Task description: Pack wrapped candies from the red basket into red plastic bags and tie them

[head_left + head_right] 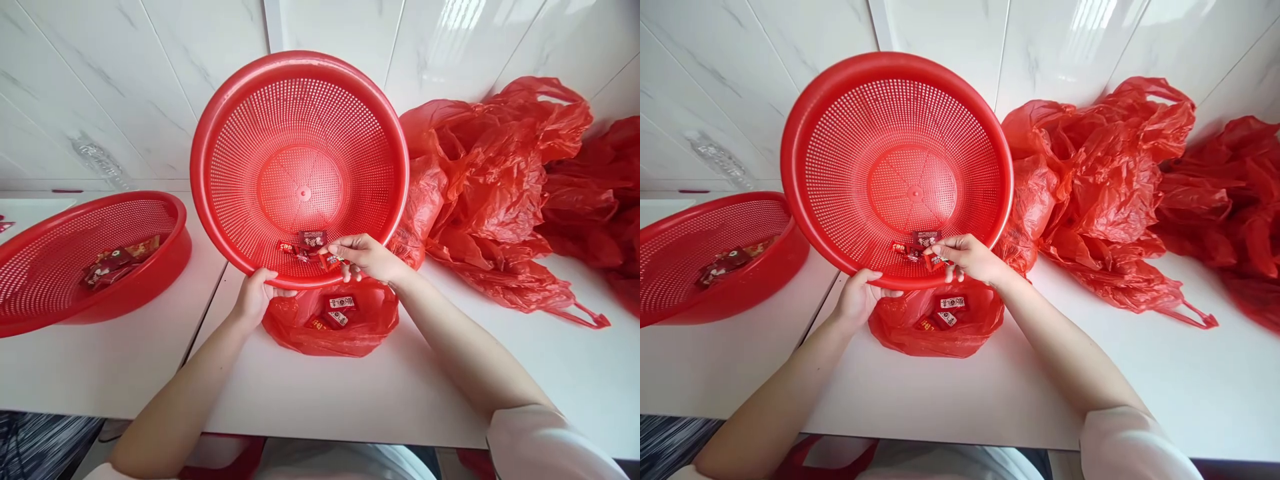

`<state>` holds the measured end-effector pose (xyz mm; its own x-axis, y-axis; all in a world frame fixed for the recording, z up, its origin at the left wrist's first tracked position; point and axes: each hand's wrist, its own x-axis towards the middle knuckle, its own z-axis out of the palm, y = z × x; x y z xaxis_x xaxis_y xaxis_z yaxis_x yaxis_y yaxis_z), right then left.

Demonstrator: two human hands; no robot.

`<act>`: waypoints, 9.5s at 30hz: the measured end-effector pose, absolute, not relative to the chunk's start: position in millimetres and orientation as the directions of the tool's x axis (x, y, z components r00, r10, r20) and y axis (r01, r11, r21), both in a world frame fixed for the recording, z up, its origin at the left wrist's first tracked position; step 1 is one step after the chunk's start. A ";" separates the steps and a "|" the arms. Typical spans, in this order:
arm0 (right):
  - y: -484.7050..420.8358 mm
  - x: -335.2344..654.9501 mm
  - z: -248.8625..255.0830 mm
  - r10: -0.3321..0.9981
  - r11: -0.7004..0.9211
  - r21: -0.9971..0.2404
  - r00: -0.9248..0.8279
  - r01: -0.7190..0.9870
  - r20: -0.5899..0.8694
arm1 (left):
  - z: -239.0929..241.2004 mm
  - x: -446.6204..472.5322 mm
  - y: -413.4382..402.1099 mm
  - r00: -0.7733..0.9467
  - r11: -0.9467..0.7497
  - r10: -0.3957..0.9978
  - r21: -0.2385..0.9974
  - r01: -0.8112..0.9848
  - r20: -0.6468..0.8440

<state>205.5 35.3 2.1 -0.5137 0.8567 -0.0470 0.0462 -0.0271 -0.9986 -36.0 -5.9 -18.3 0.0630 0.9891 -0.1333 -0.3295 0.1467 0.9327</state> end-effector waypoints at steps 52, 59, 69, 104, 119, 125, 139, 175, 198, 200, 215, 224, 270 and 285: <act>33.0 215.2 17.0 0.791 0.171 -0.983 -0.604 0.064 0.098 | -22.0 -36.9 -10.5 0.112 0.156 0.986 0.938 -0.308 -0.127; 27.7 217.2 20.9 0.727 0.242 -0.952 -0.684 0.186 0.051 | -22.9 -38.3 -9.7 0.120 0.156 0.985 0.941 -0.300 -0.125; 24.4 194.3 4.0 0.779 0.548 -0.712 -0.577 0.438 0.244 | -20.4 -30.5 -16.6 0.210 0.206 0.967 0.934 -0.291 -0.148; 33.8 204.1 12.3 0.821 0.095 -0.995 -0.567 0.031 0.061 | -30.3 -37.6 -9.3 0.190 0.206 0.970 0.921 -0.330 -0.149; 32.8 206.8 11.5 0.834 0.122 -0.981 -0.551 0.149 0.020 | -28.8 -37.1 -9.3 0.193 0.190 0.972 0.930 -0.316 -0.133; 24.1 198.8 14.3 0.777 0.542 -0.753 -0.565 0.373 0.278 | -23.8 -32.2 -12.1 0.250 0.251 0.952 0.914 -0.318 -0.175; 26.9 183.5 -10.7 0.671 0.699 -0.560 -0.678 0.444 0.300 | -25.7 -25.4 -15.8 0.236 0.267 0.953 0.895 -0.358 -0.189; 36.7 193.5 9.6 0.831 -0.500 -0.731 -0.495 -0.465 -0.253 | -25.1 -38.3 -5.3 0.199 0.237 0.964 0.902 -0.360 -0.174; 28.4 182.4 -9.7 0.839 0.470 -0.810 -0.462 0.351 0.287 | -25.5 -31.4 -10.0 0.195 0.227 0.966 0.924 -0.306 -0.173; 31.6 181.7 -19.5 0.800 0.555 -0.709 -0.512 0.435 0.313 | -26.6 -30.3 -12.1 0.180 0.218 0.969 0.930 -0.297 -0.170; 43.8 198.2 -19.6 0.884 0.461 -0.436 -0.440 0.773 0.156 | -26.3 -32.1 -11.3 0.165 0.238 0.967 0.926 -0.291 -0.197; 52.1 208.0 -12.1 0.935 0.150 -0.936 -0.355 0.317 0.030 | -27.8 -35.0 -8.3 0.170 0.234 0.967 0.922 -0.309 -0.188; 35.6 198.3 -9.5 0.719 0.648 -0.494 -0.680 0.580 0.145 | -20.6 -34.1 -14.4 0.206 0.229 0.964 0.924 -0.306 -0.170; 17.8 201.7 18.9 0.593 0.784 -0.354 -0.783 0.510 0.185 | -14.2 -38.4 -10.0 0.172 0.222 0.970 0.911 -0.347 -0.171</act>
<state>201.7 17.8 18.9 -0.7833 0.5934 0.1853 0.5103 0.7839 -0.3536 -38.4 -10.0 -14.2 0.1719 0.9702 -0.1706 -0.3469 0.2217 0.9113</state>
